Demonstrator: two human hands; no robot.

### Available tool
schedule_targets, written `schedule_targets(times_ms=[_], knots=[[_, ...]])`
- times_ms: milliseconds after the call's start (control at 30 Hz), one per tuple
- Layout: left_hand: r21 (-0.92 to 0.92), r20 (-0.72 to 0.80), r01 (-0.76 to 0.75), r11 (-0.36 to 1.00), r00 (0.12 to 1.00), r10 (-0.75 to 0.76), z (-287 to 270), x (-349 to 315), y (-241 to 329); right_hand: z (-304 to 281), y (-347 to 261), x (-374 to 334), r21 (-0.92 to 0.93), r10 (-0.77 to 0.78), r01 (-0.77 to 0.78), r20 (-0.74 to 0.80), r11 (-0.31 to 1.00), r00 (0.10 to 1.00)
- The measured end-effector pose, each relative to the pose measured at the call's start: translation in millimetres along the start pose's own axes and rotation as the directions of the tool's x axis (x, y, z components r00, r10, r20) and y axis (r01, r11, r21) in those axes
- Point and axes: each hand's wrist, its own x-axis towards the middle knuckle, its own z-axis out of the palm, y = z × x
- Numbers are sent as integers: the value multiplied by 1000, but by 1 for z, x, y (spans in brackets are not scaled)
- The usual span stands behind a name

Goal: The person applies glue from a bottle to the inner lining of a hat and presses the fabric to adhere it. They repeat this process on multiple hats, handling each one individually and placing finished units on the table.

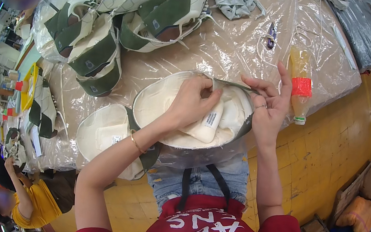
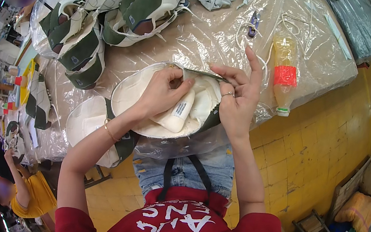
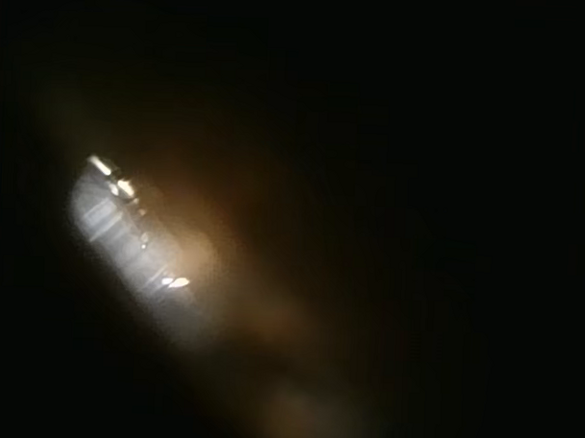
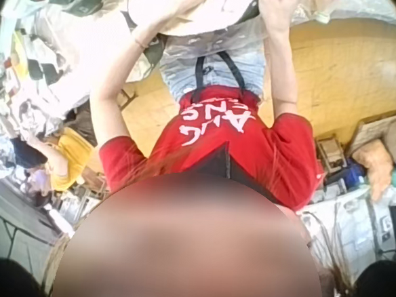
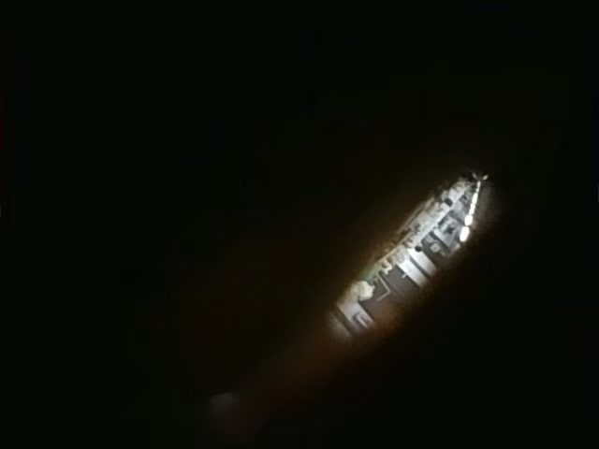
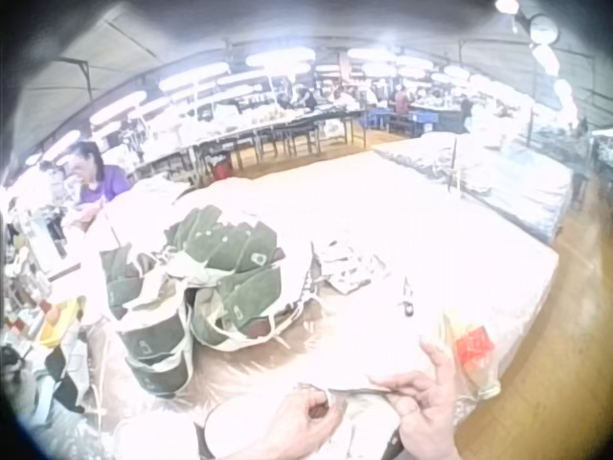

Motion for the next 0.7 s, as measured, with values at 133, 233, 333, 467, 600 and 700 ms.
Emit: schedule_targets(times_ms=[133, 233, 333, 467, 600, 700], knots=[[-24, -37, -46, 999, 998, 45, 3, -2, -4, 0, 1, -3, 1, 3, -3, 14, 1000, 1000], [-2, -21, -42, 999, 999, 42, 2, -3, -6, 0, 3, -4, 17, 19, -20, 32, 1000, 999], [17, 3, -46, 999, 999, 46, 0, -2, -7, 1, 5, -2, 12, 57, -57, 40, 998, 998], [25, 16, -39, 999, 999, 39, -1, -1, -8, -1, 6, -1, -7, 71, -70, 63, 997, 995], [12, -3, -41, 999, 999, 41, -1, -1, -8, -3, 6, -1, -48, 107, -104, 72, 993, 992], [19, -36, -30, 999, 999, 30, -2, 0, -7, -3, 5, 0, -61, 110, -105, 89, 993, 990]])
